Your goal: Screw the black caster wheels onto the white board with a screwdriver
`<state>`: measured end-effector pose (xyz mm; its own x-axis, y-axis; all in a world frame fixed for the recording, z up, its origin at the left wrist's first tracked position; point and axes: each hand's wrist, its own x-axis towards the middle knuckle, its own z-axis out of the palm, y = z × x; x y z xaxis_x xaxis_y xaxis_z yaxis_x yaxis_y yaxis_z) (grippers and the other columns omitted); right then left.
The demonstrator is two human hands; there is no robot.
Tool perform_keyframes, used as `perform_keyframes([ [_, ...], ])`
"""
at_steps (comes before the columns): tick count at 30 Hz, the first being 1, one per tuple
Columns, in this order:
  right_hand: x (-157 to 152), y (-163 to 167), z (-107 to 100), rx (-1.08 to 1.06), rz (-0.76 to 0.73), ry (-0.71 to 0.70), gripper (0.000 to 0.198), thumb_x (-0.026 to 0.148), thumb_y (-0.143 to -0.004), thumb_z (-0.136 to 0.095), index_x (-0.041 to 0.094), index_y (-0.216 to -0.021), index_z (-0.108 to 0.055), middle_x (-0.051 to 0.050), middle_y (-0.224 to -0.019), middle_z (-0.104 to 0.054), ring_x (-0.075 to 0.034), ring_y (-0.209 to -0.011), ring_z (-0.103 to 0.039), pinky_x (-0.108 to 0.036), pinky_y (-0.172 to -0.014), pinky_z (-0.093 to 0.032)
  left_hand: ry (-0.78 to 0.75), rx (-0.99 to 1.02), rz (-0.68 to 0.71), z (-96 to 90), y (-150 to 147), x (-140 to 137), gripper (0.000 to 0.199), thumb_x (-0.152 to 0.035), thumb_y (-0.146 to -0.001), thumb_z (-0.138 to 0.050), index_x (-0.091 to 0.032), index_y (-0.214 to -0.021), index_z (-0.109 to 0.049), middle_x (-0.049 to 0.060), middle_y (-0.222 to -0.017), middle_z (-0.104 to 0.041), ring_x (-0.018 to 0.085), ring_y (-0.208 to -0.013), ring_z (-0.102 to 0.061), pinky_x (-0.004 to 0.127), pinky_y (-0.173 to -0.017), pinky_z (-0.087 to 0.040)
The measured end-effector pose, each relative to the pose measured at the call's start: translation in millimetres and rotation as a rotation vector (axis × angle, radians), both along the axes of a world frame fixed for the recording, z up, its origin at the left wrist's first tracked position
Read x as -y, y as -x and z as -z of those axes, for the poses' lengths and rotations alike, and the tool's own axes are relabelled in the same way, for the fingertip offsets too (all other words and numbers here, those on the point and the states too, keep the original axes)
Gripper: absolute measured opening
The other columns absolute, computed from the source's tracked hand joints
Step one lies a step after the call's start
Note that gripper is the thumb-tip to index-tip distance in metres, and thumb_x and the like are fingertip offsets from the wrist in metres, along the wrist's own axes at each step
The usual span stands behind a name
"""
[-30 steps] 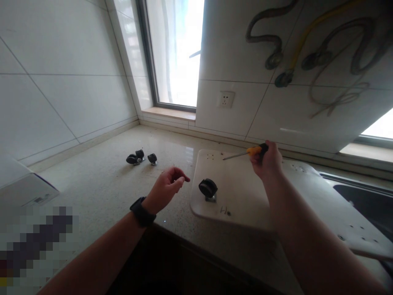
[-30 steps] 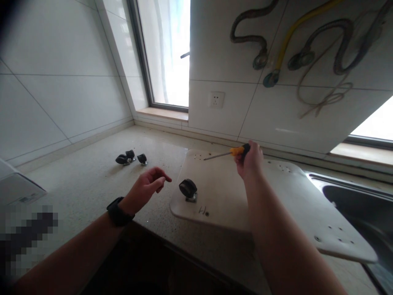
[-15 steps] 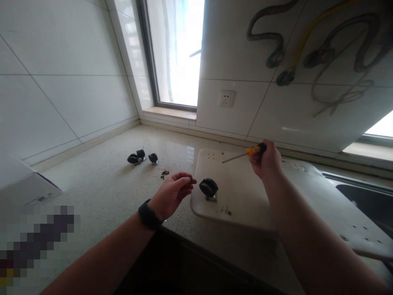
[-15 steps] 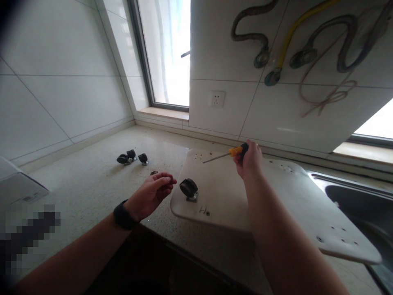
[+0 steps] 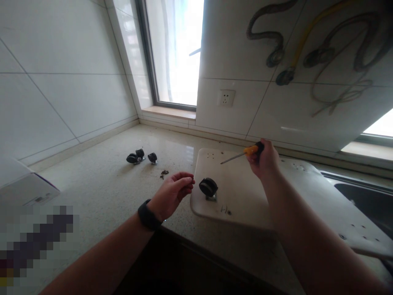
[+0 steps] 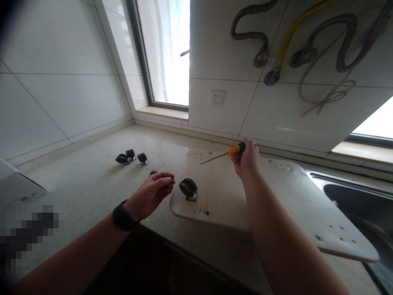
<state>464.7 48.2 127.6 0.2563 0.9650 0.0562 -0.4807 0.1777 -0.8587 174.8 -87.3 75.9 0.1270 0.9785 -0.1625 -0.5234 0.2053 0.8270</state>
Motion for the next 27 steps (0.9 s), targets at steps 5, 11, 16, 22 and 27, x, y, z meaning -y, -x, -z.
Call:
perform_keyframes([
  [5,15.1,21.2,-4.1,0.046,-0.031,-0.09,0.038,0.039,-0.08,-0.08,0.027,-0.085,-0.044,0.01,-0.059,-0.058,-0.009,-0.037,-0.052,-0.018,-0.031,-0.04,-0.077,-0.053,0.009,-2.9,-4.3,3.5,0.024,-0.019,-0.076,-0.09,-0.012,-0.097,-0.079,0.006,-0.089,-0.077,0.009,-0.072,-0.068,0.018,-0.068,-0.057],
  [11,33.6,40.7,-5.9,0.097,-0.199,-0.177,0.031,0.033,-0.076,-0.08,0.025,-0.089,-0.053,0.001,-0.071,-0.072,-0.014,-0.044,-0.062,-0.024,-0.037,-0.05,0.045,0.196,0.012,-13.4,-7.8,8.5,0.014,-0.014,-0.082,-0.083,-0.011,-0.095,-0.079,0.005,-0.083,-0.074,0.009,-0.072,-0.069,0.015,-0.062,-0.056],
  [16,37.7,43.6,-6.2,0.087,-0.262,-0.212,0.028,0.031,-0.078,-0.079,0.026,-0.091,-0.055,0.0,-0.073,-0.074,-0.017,-0.051,-0.067,-0.024,-0.038,-0.051,0.057,0.251,0.024,-14.3,-9.7,9.4,0.009,-0.015,-0.086,-0.078,-0.011,-0.094,-0.077,0.004,-0.082,-0.073,0.008,-0.071,-0.067,0.014,-0.06,-0.054],
  [22,36.6,41.3,-5.6,0.101,-0.262,-0.251,0.029,0.034,-0.079,-0.08,0.025,-0.089,-0.054,0.0,-0.073,-0.075,-0.014,-0.046,-0.064,-0.023,-0.039,-0.052,0.04,0.255,-0.001,-9.8,-8.4,6.7,0.013,-0.013,-0.082,-0.081,-0.012,-0.094,-0.075,0.002,-0.082,-0.072,0.008,-0.07,-0.068,0.013,-0.059,-0.054],
  [27,33.5,40.7,-1.8,0.134,-0.29,-0.286,0.04,0.042,-0.073,-0.086,0.025,-0.09,-0.053,0.0,-0.073,-0.075,-0.015,-0.048,-0.066,-0.022,-0.039,-0.052,0.048,0.23,-0.036,-9.6,-10.6,8.2,0.016,-0.01,-0.081,-0.082,-0.011,-0.095,-0.074,0.003,-0.081,-0.075,0.009,-0.07,-0.071,0.014,-0.062,-0.059],
])
